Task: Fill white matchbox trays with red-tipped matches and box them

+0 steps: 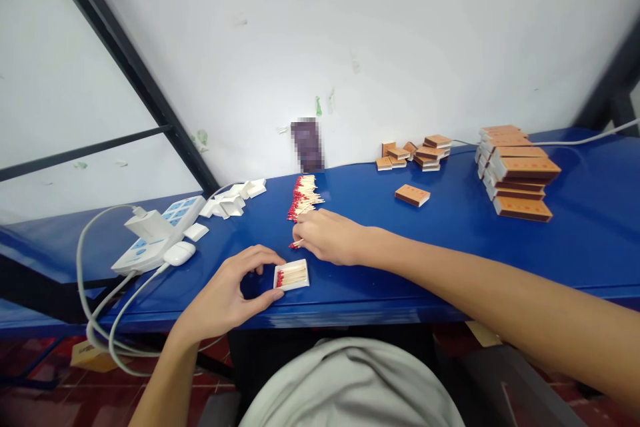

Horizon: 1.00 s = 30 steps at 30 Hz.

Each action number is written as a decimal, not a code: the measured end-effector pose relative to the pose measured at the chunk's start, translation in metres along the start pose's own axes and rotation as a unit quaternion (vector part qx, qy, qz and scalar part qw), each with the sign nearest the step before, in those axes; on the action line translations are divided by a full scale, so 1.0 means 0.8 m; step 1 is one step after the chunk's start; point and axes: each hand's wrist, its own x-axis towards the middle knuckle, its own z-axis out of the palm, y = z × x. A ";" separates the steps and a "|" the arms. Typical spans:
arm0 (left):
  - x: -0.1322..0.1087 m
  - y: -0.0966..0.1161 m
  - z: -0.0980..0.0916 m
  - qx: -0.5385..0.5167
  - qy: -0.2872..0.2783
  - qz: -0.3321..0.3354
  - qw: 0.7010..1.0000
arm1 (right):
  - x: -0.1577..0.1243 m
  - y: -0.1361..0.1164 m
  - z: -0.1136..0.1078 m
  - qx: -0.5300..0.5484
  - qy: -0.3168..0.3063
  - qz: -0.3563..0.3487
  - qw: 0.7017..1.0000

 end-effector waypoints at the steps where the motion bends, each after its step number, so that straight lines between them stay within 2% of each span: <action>1: 0.000 0.000 0.000 0.000 0.000 0.000 1.000 | 0.000 0.001 0.000 0.004 -0.001 -0.002 1.000; 10: 0.000 0.000 0.000 0.002 -0.001 0.001 1.000 | -0.001 0.003 0.005 0.007 0.007 0.021 1.000; 24: 0.000 0.001 -0.001 0.001 -0.003 -0.001 1.000 | 0.000 0.005 0.004 0.031 0.014 -0.012 0.999; 30: 0.000 0.000 -0.001 0.003 -0.002 -0.003 1.000 | 0.001 0.004 0.004 0.032 0.010 -0.003 0.999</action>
